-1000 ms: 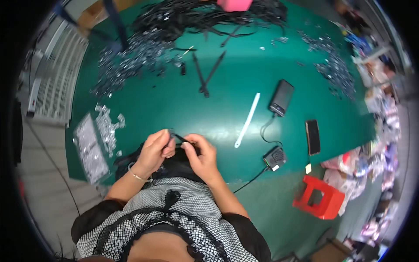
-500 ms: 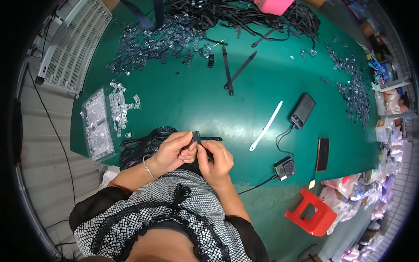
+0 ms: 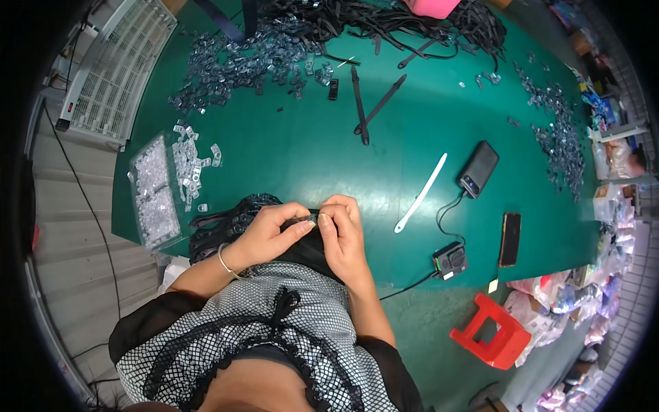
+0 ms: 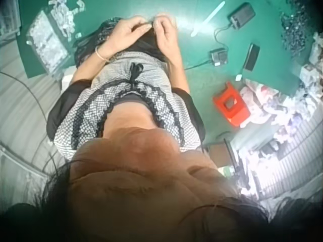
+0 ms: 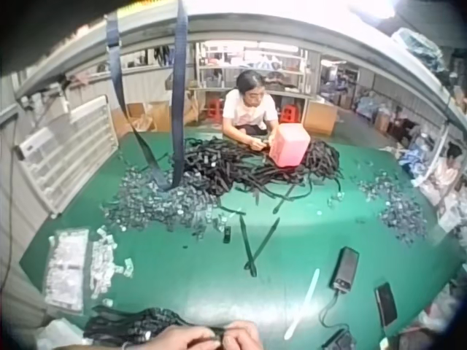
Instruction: Assembling plastic buckles onto black straps.
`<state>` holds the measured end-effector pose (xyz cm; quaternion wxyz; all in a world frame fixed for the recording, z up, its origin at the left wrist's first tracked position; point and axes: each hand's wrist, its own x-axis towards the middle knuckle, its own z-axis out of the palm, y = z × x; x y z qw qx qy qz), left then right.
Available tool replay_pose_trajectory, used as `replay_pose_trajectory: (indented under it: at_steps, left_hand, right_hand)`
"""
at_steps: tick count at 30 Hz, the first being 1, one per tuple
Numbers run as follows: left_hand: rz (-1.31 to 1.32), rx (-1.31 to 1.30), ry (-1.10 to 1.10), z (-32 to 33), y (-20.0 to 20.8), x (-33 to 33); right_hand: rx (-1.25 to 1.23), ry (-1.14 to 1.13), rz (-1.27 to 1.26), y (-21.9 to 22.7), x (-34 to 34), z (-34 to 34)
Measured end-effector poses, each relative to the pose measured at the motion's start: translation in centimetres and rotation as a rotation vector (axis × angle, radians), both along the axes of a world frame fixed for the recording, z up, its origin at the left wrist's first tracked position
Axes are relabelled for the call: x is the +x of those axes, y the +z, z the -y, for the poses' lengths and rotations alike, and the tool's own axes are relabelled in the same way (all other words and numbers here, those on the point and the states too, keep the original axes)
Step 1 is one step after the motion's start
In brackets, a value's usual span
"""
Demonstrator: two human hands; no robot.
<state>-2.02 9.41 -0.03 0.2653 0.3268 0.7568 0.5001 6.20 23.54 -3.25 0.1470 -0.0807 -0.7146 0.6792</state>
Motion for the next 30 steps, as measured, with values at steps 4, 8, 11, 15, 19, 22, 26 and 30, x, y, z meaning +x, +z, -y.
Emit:
replay_pose_trajectory:
  at_steps: [4,8,11,15,19,22,26,30]
  left_hand:
    - [0.252,0.051,-0.052,0.3,0.2,-0.3]
    - [0.456,0.196,-0.065,0.7,0.0,-0.2]
    - [0.237,0.177,-0.017,1.2,-0.3,-0.2]
    - [0.222,0.103,0.037,0.9,0.4,-0.7]
    - [0.605,0.131,0.071,0.6,-0.6,-0.6]
    - [0.557,0.126,0.095,0.4,-1.3,0.4]
    - [0.514,0.187,0.151,0.7,-2.0,0.6]
    - [0.61,0.191,0.101,-0.5,-2.7,2.0]
  right_hand:
    - [-0.553,0.088,-0.159,-0.2,0.4,0.3]
    - [-1.149,0.209,-0.225,-0.6,0.3,1.4]
    - [-0.983,0.199,-0.159,-1.5,-0.5,1.5]
    - [-0.772,0.125,-0.093,-1.8,-1.0,1.7]
    - [-0.589,0.187,0.017,-3.1,0.0,0.6]
    - [-0.466,0.282,-0.104,-4.5,0.5,0.6]
    - [-0.69,0.338,-0.163,-4.3,0.3,1.4]
    - [-0.617,0.275,-0.176,-5.3,2.2,1.1]
